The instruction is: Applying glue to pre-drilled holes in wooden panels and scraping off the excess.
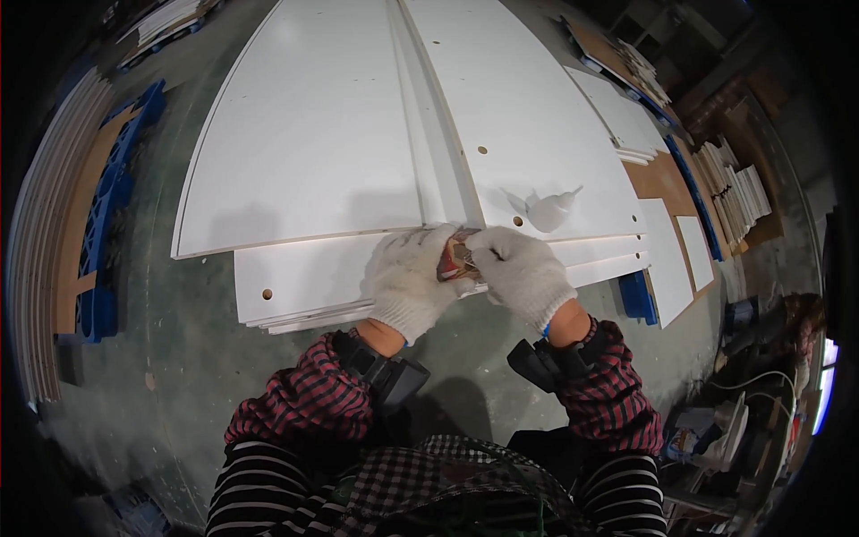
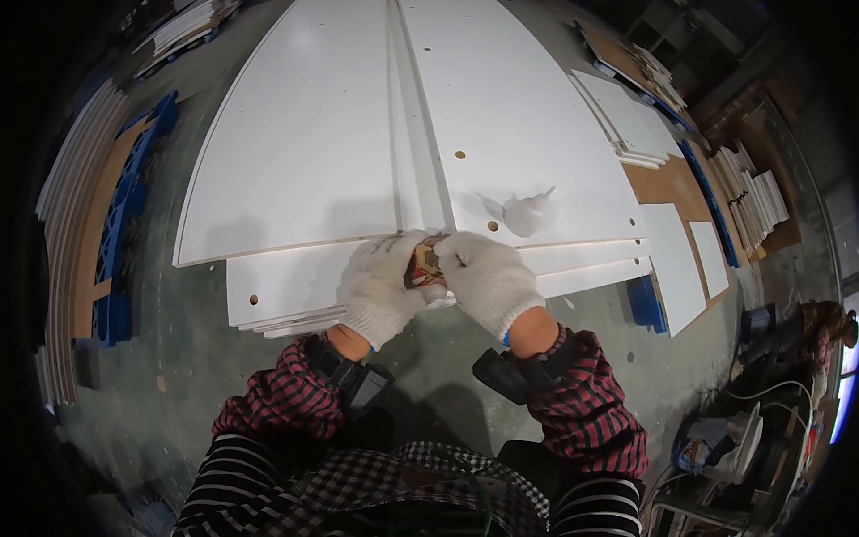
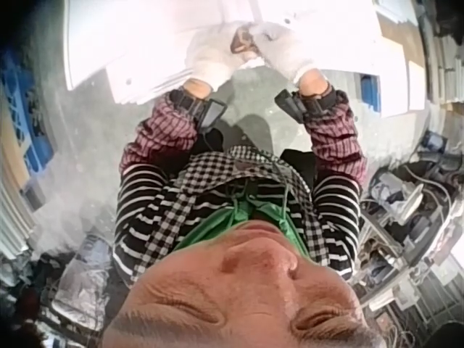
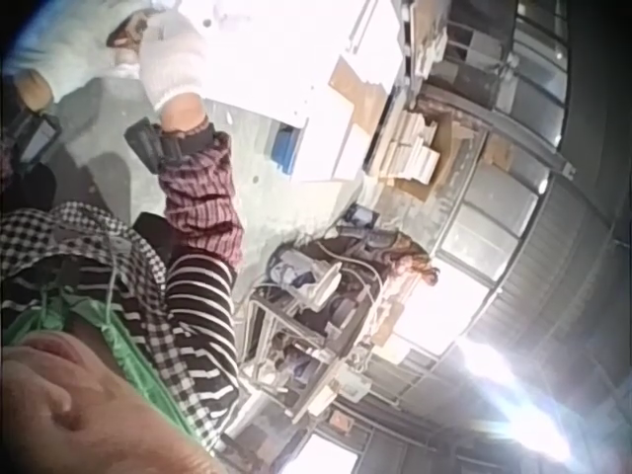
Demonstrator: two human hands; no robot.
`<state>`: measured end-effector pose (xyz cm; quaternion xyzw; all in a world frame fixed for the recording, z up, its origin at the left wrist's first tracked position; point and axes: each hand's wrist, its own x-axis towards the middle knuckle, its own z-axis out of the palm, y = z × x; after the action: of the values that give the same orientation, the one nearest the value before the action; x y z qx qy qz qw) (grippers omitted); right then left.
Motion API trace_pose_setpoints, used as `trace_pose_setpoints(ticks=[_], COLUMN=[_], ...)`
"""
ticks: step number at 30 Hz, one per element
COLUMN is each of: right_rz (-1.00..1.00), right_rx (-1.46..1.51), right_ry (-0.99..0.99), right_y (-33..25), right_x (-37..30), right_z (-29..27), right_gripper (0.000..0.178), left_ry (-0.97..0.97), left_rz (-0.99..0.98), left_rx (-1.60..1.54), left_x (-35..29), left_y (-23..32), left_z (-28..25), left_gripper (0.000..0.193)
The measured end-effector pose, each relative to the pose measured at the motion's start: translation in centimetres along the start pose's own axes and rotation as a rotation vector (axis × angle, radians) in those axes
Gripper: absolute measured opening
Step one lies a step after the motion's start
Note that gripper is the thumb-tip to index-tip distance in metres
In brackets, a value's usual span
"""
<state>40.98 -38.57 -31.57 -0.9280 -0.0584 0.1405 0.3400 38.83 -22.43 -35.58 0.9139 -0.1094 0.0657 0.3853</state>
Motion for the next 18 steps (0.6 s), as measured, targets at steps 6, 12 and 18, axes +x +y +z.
trace_pose_setpoints(ticks=[6, 12, 18], right_rz=[0.178, 0.151, 0.157], right_rx=[0.385, 0.515, 0.545], right_ry=[0.004, 0.095, 0.21], right_y=[-0.3, 1.1, 1.8], right_x=[-1.4, -2.5, -3.3], right_z=[-0.6, -0.9, -1.5], right_gripper=[0.026, 0.024, 0.021], left_ry=[0.033, 0.019, 0.009], left_rz=[0.013, -0.004, -0.017], left_rx=[-0.014, -0.035, -0.014], left_x=[-0.3, -0.2, -0.2], left_y=[-0.6, -0.1, -0.1], left_z=[0.3, 0.2, 0.0], left_gripper=[0.061, 0.06, 0.06])
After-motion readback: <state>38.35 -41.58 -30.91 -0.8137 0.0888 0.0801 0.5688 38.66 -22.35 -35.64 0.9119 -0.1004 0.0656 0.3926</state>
